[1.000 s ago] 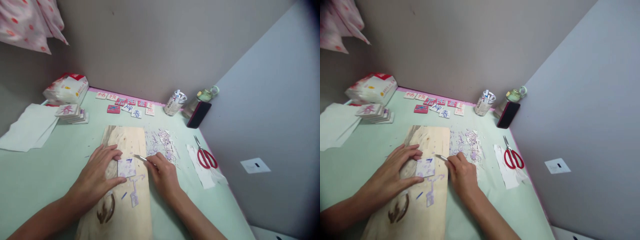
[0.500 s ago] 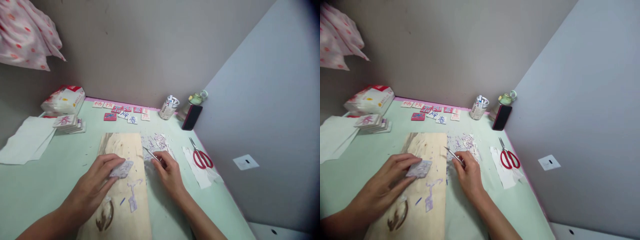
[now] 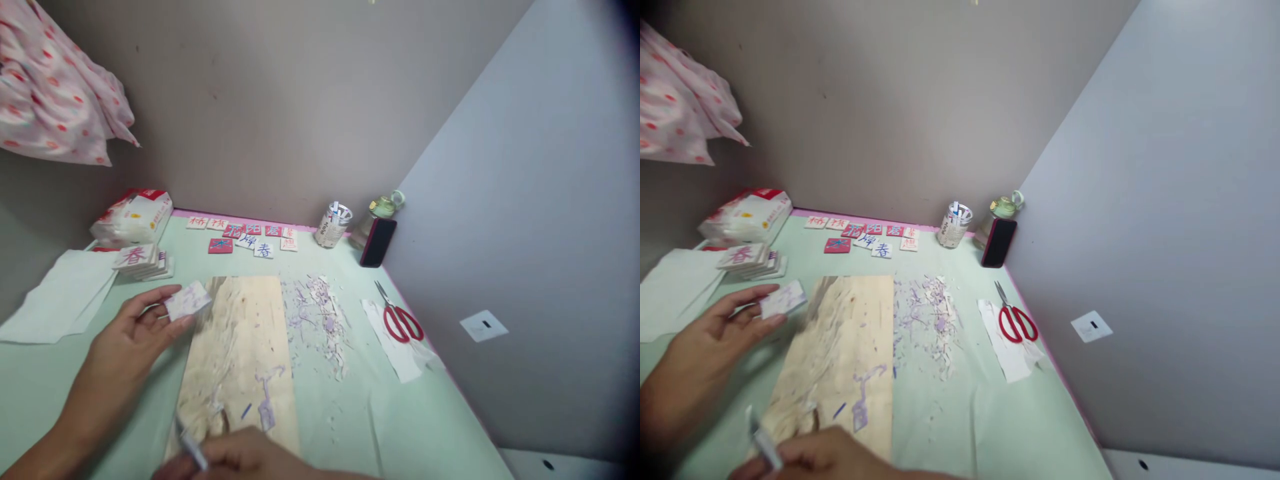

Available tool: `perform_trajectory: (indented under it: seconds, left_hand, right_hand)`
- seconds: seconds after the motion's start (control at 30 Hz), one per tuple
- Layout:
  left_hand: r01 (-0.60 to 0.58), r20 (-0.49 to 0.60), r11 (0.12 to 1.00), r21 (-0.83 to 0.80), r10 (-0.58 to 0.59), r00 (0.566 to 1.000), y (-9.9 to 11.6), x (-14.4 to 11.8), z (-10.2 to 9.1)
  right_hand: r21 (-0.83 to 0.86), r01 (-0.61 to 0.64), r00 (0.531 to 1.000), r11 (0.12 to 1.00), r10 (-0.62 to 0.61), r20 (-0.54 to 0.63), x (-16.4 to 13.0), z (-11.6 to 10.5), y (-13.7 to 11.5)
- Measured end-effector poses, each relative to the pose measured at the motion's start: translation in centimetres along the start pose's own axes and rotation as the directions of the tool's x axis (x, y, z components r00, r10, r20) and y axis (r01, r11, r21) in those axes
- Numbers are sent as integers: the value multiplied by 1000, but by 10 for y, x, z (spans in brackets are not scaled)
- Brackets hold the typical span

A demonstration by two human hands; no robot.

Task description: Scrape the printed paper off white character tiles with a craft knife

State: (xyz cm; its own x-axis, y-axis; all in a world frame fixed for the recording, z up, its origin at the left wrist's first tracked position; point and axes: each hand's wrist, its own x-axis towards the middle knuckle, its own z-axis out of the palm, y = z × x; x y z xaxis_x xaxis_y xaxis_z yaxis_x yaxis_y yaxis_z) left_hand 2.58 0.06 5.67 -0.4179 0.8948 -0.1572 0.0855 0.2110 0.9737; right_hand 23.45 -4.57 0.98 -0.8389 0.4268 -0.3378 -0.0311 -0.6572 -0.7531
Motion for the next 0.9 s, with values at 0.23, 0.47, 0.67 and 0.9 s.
perform_trajectory:
  seconds: [0.23, 0.47, 0.67, 0.9]
  left_hand:
    - [46, 288, 998, -53, -29, 957, -11, -15, 14]
    - [451, 611, 816, -363, -157, 776, -12, -34, 30]
    - [529, 701, 754, -390, -130, 701, -12, -41, 44]
    - [474, 686, 832, -288, -166, 709, -24, -38, 44]
  right_hand:
    - [-175, 360, 692, 916, -388, -608, -29, -42, -75]
    - [-393, 261, 635, 882, -464, -618, -41, -52, -89]
    - [-356, 290, 779, 888, -435, -451, -24, -30, -89]
    - [-306, 305, 772, 902, -422, -475, -22, -23, -93]
